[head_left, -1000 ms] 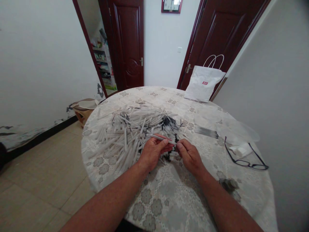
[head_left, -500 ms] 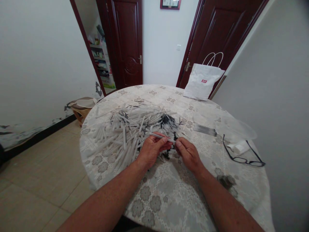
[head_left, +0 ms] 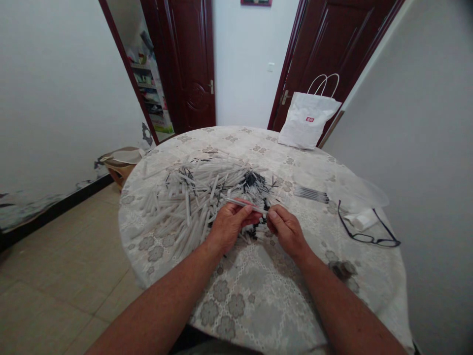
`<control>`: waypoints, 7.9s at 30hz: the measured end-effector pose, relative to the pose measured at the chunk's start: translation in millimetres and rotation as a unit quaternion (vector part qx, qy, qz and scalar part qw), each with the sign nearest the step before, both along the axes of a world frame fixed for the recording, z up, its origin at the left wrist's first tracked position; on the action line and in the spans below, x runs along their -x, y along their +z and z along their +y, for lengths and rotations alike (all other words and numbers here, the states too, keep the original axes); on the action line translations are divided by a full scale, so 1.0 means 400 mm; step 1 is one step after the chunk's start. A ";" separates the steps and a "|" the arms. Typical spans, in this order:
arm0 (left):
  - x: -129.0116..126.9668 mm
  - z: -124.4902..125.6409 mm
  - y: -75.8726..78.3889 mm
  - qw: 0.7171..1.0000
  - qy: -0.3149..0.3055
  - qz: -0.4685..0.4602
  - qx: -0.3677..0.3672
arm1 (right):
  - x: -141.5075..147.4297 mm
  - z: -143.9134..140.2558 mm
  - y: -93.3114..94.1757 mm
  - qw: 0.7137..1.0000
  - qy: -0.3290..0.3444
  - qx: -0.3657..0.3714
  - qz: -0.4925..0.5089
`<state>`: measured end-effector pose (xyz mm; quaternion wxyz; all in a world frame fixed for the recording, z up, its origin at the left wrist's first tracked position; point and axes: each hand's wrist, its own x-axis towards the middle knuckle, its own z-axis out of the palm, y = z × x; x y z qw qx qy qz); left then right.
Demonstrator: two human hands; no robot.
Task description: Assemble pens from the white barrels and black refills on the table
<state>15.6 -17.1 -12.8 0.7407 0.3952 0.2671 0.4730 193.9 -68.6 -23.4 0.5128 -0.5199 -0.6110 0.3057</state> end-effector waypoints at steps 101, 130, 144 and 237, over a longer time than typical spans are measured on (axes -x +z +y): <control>0.037 0.029 -0.005 0.987 0.107 0.087 -0.087 | -0.062 -0.011 0.052 0.978 -0.108 -0.062 -0.167; 0.032 0.029 0.012 0.994 0.104 0.021 -0.018 | -0.032 0.005 0.040 0.992 0.085 0.076 -0.049; 0.019 -0.043 -0.024 0.805 0.002 0.407 -0.431 | -0.169 0.012 0.149 0.801 -0.098 0.126 -0.576; 0.235 -0.199 -0.025 0.978 0.203 0.041 0.038 | -0.066 -0.155 -0.026 0.978 -0.095 0.087 0.163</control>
